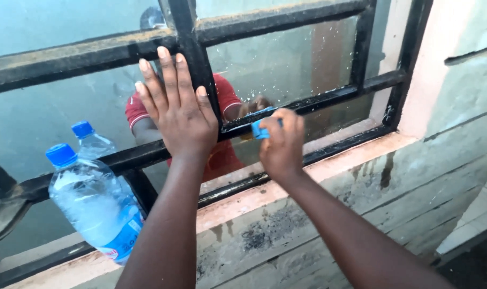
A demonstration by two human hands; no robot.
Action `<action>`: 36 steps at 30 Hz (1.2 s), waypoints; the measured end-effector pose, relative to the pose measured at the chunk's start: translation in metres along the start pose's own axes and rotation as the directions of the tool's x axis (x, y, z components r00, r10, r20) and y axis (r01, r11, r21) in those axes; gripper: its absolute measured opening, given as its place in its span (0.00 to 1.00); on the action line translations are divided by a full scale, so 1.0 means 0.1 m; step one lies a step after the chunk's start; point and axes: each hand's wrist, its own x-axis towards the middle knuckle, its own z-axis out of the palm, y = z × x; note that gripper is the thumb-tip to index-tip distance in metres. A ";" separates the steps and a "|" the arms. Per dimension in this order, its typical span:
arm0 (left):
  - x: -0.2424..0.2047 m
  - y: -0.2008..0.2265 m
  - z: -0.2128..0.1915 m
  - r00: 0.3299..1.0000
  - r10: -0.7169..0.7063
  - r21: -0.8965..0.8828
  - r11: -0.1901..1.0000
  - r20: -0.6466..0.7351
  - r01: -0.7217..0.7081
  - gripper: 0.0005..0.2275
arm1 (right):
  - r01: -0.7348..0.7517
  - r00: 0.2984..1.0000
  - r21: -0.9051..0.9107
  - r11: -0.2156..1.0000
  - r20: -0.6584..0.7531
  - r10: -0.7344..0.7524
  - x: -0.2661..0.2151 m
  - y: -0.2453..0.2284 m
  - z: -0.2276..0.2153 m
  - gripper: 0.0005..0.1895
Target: Cleaning a glass window pane with a blue cloth and water.
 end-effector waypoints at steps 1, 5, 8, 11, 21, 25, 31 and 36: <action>0.01 -0.01 0.00 1.000 0.003 -0.001 1.000 -0.006 -0.003 0.25 | 0.004 1.000 -0.001 1.000 -0.006 -0.004 0.03 -0.05 0.00 0.19; -0.02 -0.04 0.02 1.000 0.000 -0.021 1.000 -0.001 0.000 0.25 | 0.034 0.995 0.056 0.998 0.087 -0.039 0.05 -0.06 -0.09 0.21; 0.01 -0.04 0.06 1.000 0.014 -0.008 1.000 -0.007 -0.014 0.26 | 0.031 0.996 0.041 0.999 0.079 -0.035 0.13 0.26 -0.21 0.21; 0.01 -0.02 0.04 1.000 -0.006 0.016 1.000 0.018 0.006 0.26 | 0.067 0.995 0.041 0.997 0.076 -0.070 0.20 0.46 -0.37 0.20; -0.04 0.04 0.14 0.995 0.047 0.011 0.999 -0.092 -0.046 0.25 | 0.106 0.988 0.146 0.984 0.098 -0.121 0.33 0.99 -0.63 0.17; -0.10 0.21 0.31 0.994 0.083 0.118 0.990 -0.068 -0.075 0.25 | 0.138 0.979 0.162 0.977 0.130 -0.160 0.37 1.28 -0.71 0.15; 0.06 0.93 0.49 0.981 0.179 0.103 0.977 0.078 -0.186 0.24 | 0.017 0.994 0.053 0.998 0.104 -0.023 0.40 1.78 -0.84 0.14; 0.13 1.14 0.82 0.991 0.007 0.127 0.992 0.134 -0.024 0.30 | 0.118 0.981 0.183 0.976 0.129 -0.142 0.37 1.66 -0.92 0.17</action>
